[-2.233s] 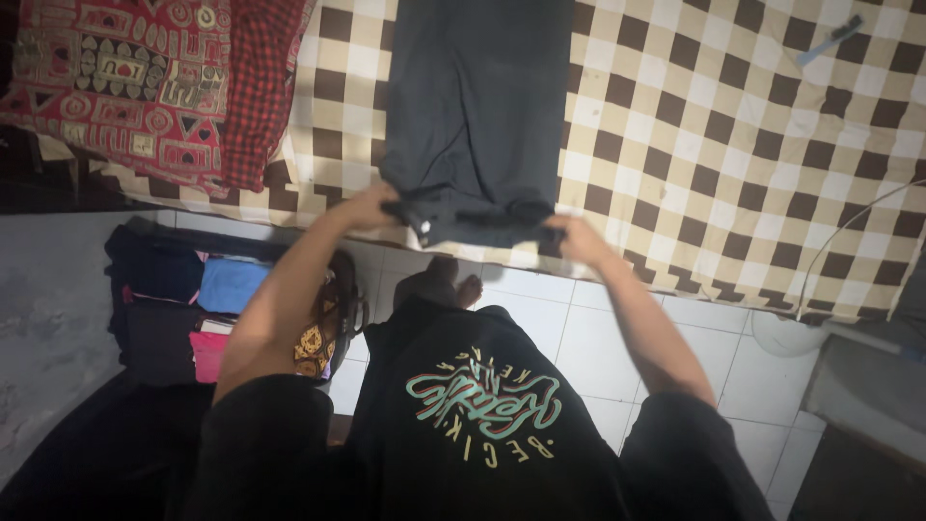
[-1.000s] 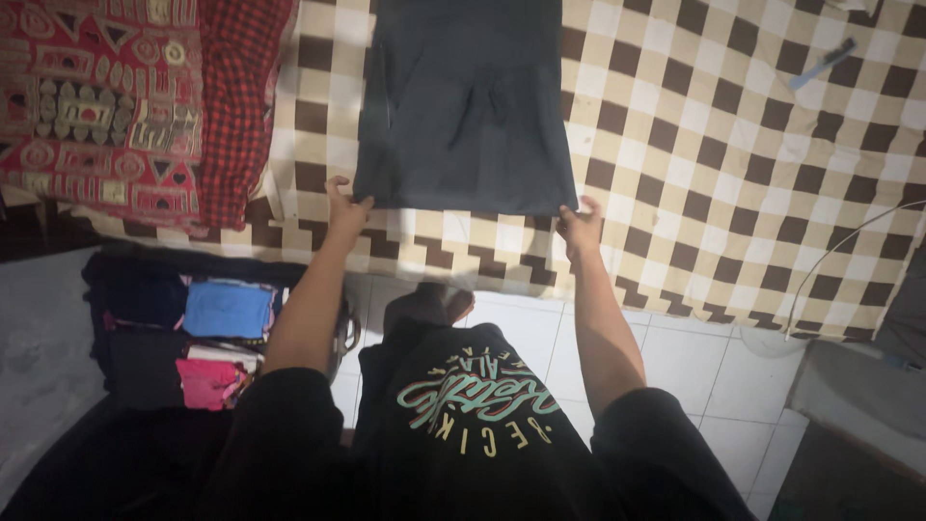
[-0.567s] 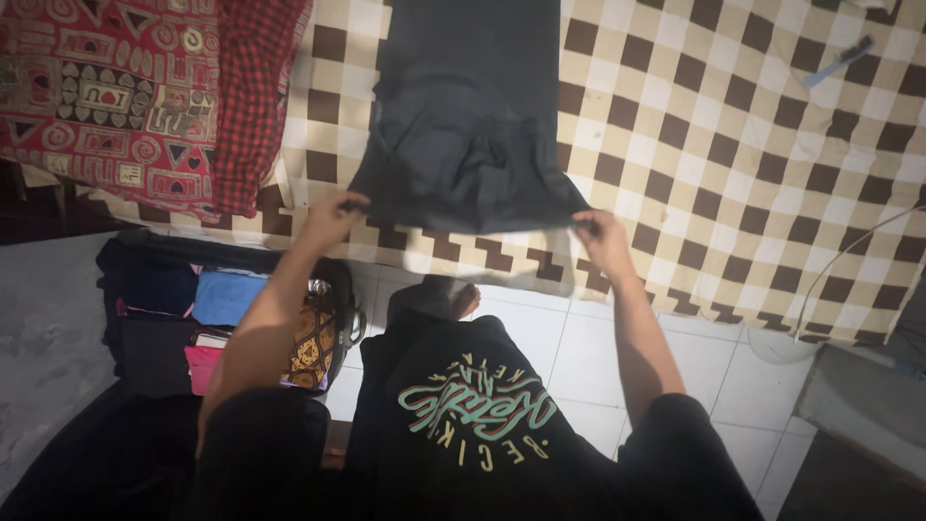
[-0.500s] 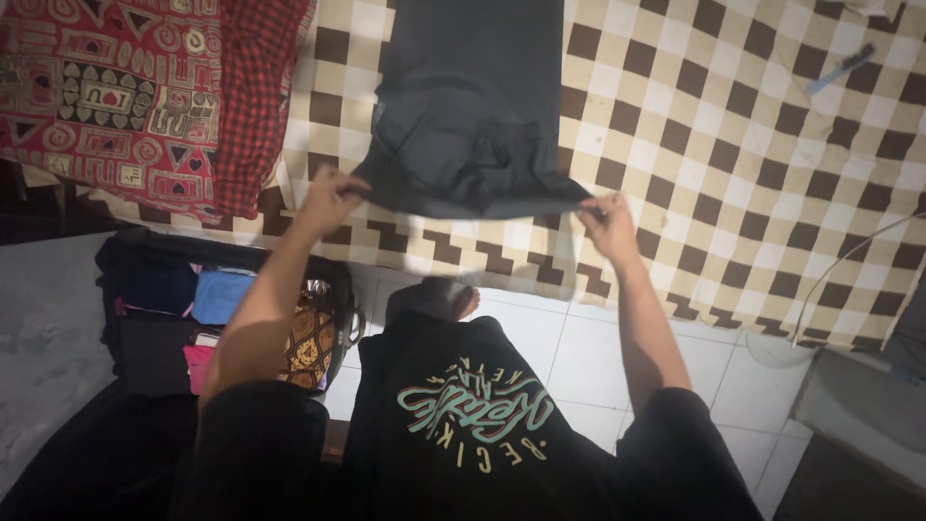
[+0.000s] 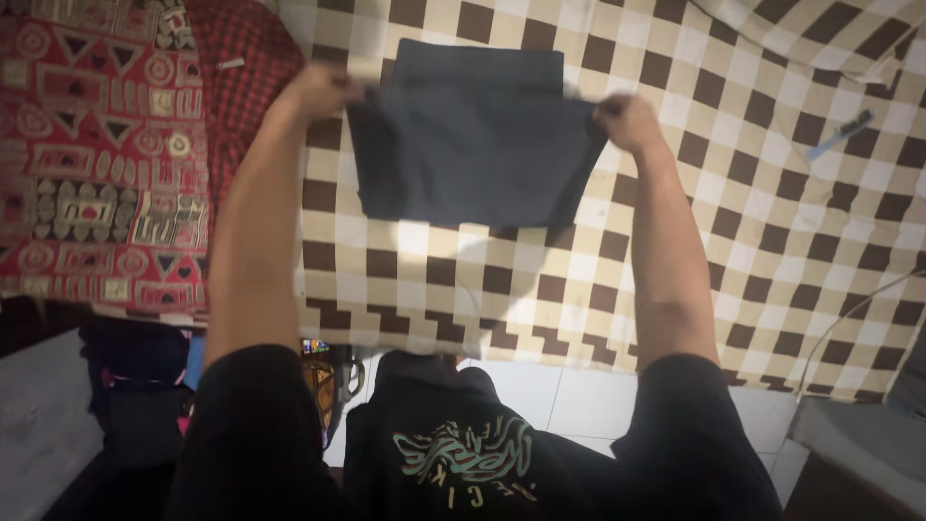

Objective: The person takes various garments from an open suitcase, including a dark shirt, a patterned top, a purple shirt, and a striped shirt. They unfold each item on a checkered bedspread, fold them neatly by hand, and place them back into the suitcase.

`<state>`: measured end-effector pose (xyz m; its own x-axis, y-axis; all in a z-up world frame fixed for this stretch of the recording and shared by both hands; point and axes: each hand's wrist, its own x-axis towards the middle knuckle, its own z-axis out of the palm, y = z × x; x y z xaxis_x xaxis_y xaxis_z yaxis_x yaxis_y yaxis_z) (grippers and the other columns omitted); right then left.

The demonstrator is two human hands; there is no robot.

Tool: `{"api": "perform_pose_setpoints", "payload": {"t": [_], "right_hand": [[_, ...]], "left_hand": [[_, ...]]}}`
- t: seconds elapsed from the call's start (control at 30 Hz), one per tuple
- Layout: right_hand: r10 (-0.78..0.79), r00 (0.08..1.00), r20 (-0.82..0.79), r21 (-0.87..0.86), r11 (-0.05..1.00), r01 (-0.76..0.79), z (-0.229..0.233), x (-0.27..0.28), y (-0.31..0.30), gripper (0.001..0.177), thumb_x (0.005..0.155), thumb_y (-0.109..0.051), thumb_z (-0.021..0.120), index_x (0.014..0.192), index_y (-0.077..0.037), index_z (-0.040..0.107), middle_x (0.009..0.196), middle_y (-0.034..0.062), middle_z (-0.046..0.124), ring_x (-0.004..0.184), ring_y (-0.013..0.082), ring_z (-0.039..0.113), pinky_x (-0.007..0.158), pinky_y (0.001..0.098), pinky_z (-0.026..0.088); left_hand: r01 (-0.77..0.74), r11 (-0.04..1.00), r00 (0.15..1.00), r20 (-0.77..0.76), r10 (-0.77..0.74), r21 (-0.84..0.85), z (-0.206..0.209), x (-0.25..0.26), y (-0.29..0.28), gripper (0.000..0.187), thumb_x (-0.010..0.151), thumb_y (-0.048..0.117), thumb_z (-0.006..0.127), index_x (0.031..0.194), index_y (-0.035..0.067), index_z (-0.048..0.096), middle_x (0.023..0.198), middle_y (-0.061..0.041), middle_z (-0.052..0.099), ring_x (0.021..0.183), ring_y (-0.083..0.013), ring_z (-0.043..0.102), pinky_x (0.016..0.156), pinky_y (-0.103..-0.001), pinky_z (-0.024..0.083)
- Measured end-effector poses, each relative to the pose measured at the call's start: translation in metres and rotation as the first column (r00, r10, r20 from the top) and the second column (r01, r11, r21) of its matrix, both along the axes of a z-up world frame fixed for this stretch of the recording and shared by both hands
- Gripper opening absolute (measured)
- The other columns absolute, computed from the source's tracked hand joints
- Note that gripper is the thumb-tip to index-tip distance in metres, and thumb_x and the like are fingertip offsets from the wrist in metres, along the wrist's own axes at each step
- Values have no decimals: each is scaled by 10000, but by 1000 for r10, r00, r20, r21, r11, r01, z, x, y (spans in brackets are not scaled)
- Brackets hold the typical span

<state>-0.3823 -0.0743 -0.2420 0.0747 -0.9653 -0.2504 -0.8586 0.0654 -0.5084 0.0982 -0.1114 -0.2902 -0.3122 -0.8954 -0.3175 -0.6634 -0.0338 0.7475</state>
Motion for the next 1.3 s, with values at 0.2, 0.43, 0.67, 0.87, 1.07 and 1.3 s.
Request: {"api": "perform_pose_setpoints", "payload": {"t": [0.2,0.43,0.67,0.87,1.07,1.3], "right_hand": [[-159,987,27,-573,807,145,-76,22,-12,417,736,-150,619,1060,79,491,984,253,529,916,383,500,791,389,388],[-577,603,552,-360,488,796,-108,115,112,212,890,-180,535,811,-43,395,744,19,353,681,144,365,636,286,362],[-728,-561,394,919,327,222,-115,196,131,334,841,-311,485,1037,-44,440,918,63,488,838,188,461,720,336,397],[-510,-761,401,895,394,208,-139,206,99,364,747,-139,491,1095,-42,446,1120,66,507,1038,220,473,855,340,404],[-639,-611,468,874,437,212,-98,165,120,460,654,-123,510,1100,-42,436,1063,100,515,981,261,496,865,381,402],[-746,-277,606,793,595,130,-26,75,106,482,604,-76,509,1075,10,451,992,144,545,913,279,549,842,416,448]], "left_hand": [[-136,946,910,340,237,-296,-27,-46,-44,372,745,263,608,1054,70,535,1047,-204,489,953,-359,454,776,-439,370],[94,905,958,285,31,-414,-74,-127,-69,425,819,310,548,1177,100,456,1257,-126,374,1194,-290,307,968,-464,262],[259,917,936,314,-160,-305,-76,-213,-94,665,750,363,563,1257,97,224,1350,-122,208,1221,-315,152,895,-512,106],[241,961,810,518,-274,132,-48,-221,-86,765,616,349,665,1281,166,334,1173,-106,475,1111,-262,421,983,-493,193],[214,920,937,199,-288,328,-61,-188,-73,506,623,356,680,966,6,555,1018,-206,560,952,-306,534,804,-334,417],[130,688,626,-597,502,714,-5,-145,3,483,725,336,540,1094,30,481,1069,-66,559,994,-180,519,880,-290,380]]}}
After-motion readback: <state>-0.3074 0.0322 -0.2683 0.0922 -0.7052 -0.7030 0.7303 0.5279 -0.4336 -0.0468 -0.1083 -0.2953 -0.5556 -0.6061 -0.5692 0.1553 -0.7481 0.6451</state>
